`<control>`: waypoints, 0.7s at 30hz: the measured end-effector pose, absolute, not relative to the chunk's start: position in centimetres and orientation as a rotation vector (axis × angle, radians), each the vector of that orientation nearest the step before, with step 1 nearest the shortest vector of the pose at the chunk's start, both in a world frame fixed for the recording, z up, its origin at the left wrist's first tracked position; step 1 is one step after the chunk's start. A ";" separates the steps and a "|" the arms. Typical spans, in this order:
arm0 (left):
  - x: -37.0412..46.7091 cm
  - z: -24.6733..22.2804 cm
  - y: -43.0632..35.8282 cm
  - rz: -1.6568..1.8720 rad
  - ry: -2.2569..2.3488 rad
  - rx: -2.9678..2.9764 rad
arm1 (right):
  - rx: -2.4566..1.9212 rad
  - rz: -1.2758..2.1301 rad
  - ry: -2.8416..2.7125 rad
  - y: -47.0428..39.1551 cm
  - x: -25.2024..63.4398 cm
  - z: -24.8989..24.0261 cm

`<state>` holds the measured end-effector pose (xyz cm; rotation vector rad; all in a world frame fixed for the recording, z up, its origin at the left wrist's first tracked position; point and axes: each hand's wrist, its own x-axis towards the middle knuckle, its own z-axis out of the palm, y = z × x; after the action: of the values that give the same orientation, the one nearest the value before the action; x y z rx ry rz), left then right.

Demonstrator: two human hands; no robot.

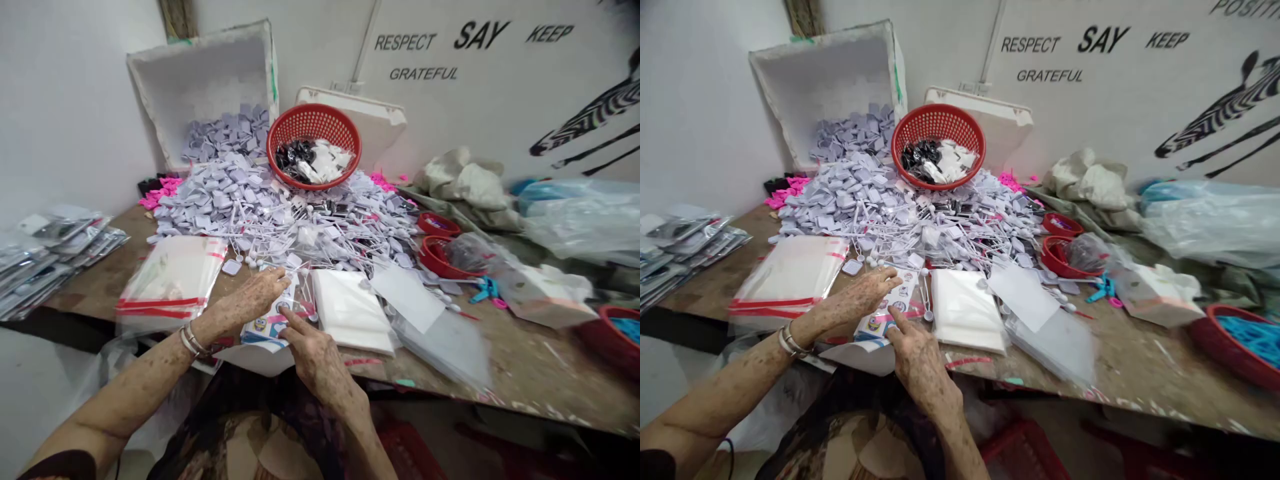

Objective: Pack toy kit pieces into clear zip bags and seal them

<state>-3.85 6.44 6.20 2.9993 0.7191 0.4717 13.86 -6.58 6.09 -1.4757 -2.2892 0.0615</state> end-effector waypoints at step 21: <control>-0.3 8.9 7.3 0.493 0.855 3.145 | -1.498 0.625 -1.744 -4.5 17.8 2.7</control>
<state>-0.30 7.29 8.89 3.1454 0.8547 0.4932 17.83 -4.46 2.67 -1.4980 -1.7444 0.6249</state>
